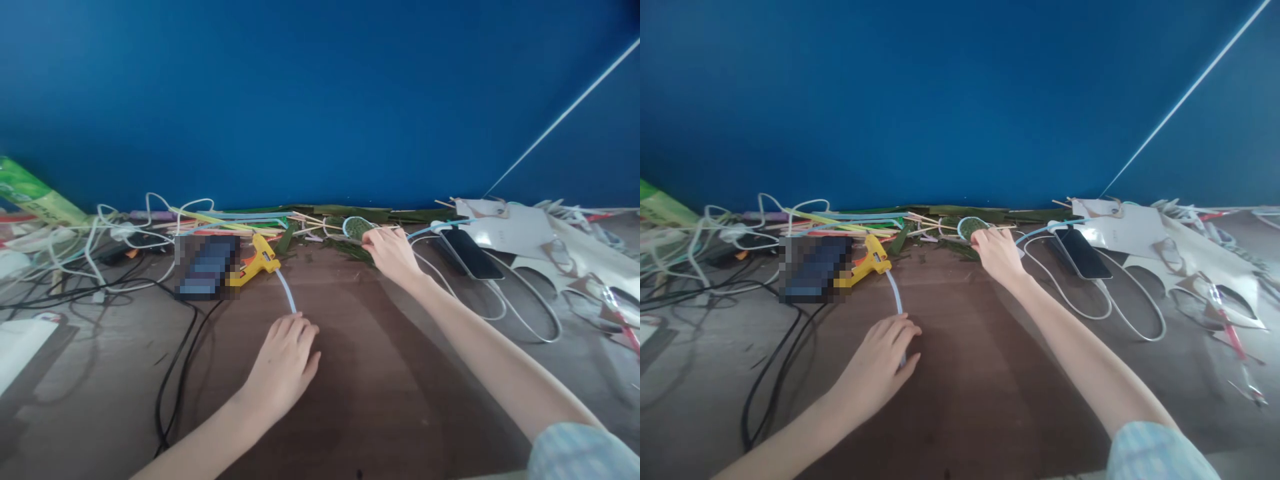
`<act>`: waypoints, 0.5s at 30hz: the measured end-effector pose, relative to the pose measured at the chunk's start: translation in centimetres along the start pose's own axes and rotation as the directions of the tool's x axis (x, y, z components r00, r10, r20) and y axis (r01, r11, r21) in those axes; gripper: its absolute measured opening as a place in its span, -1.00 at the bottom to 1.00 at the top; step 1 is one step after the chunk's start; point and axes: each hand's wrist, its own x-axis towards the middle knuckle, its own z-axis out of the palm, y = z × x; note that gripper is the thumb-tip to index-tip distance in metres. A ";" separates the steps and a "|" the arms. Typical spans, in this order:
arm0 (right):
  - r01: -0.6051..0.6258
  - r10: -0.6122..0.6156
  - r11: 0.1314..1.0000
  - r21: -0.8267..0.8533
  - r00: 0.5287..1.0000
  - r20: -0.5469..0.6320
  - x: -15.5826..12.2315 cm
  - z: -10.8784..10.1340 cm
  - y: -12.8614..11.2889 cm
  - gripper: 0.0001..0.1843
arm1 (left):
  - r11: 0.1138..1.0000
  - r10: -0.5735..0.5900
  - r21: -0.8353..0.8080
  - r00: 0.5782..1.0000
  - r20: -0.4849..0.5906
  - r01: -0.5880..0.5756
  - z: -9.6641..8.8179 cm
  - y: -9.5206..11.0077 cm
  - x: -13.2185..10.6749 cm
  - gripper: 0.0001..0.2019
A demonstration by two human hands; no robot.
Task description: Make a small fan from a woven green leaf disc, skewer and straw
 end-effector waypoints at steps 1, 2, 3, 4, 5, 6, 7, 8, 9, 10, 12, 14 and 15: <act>-0.012 0.012 1.000 0.011 1.000 -0.019 0.1 -0.5 0.3 -0.85 | 1.000 0.005 -0.016 1.000 0.020 -0.004 0.0 0.6 -0.1 -0.80; -0.035 0.037 0.999 0.036 0.998 -0.044 0.2 -1.1 0.7 -0.84 | 0.999 0.008 -0.031 0.999 0.031 -0.007 0.0 1.2 -0.2 -0.78; -0.069 0.073 0.995 0.073 0.995 -0.062 0.2 -1.6 1.1 -0.85 | 0.999 0.012 -0.044 0.999 0.044 -0.010 -0.1 1.8 -0.3 -0.77; -0.108 0.116 0.987 0.120 0.991 -0.062 0.3 -2.1 1.6 -0.85 | 0.998 0.017 -0.056 0.998 0.064 -0.013 -0.2 2.2 -0.4 -0.77; -0.149 0.158 0.973 0.174 0.987 -0.039 0.3 -2.6 2.1 -0.85 | 0.998 0.022 -0.062 0.996 0.088 -0.017 -0.3 2.4 -0.3 -0.78; -0.191 0.194 0.955 0.228 0.981 0.006 0.4 -3.0 2.7 -0.85 | 0.998 0.021 -0.060 0.994 0.111 -0.014 -0.4 2.5 -0.3 -0.78; -0.232 0.222 0.930 0.284 0.973 0.068 0.4 -3.4 3.3 -0.84 | 0.999 0.008 -0.046 0.990 0.138 -0.002 -0.5 2.5 -0.1 -0.79; -0.279 0.251 0.901 0.333 0.960 0.125 0.4 -3.8 4.0 -0.82 | 1.000 -0.016 -0.019 0.987 0.163 0.019 -0.6 2.4 0.1 -0.80; -0.330 0.285 0.872 0.362 0.943 0.172 0.4 -4.1 4.7 -0.80 | 0.998 -0.056 0.020 0.981 0.186 0.053 -0.7 2.2 0.4 -0.81; -0.385 0.331 0.847 0.368 0.922 0.202 0.3 -4.2 5.3 -0.79 | 0.993 -0.103 0.071 0.973 0.208 0.090 -0.9 2.0 0.6 -0.82; -0.490 0.442 0.811 0.319 0.871 0.216 0.0 -4.3 6.5 -0.76 | 0.980 -0.161 0.149 0.960 0.229 0.129 -1.3 1.4 1.0 -0.83; -0.561 0.524 0.787 0.256 0.828 0.202 -0.5 -4.0 7.5 -0.75 | 0.972 -0.174 0.194 0.956 0.235 0.130 -1.6 1.1 1.3 -0.83; -0.584 0.551 0.779 0.228 0.811 0.198 -0.8 -3.7 7.9 -0.75 | 0.971 -0.173 0.204 0.955 0.240 0.124 -1.8 1.0 1.4 -0.82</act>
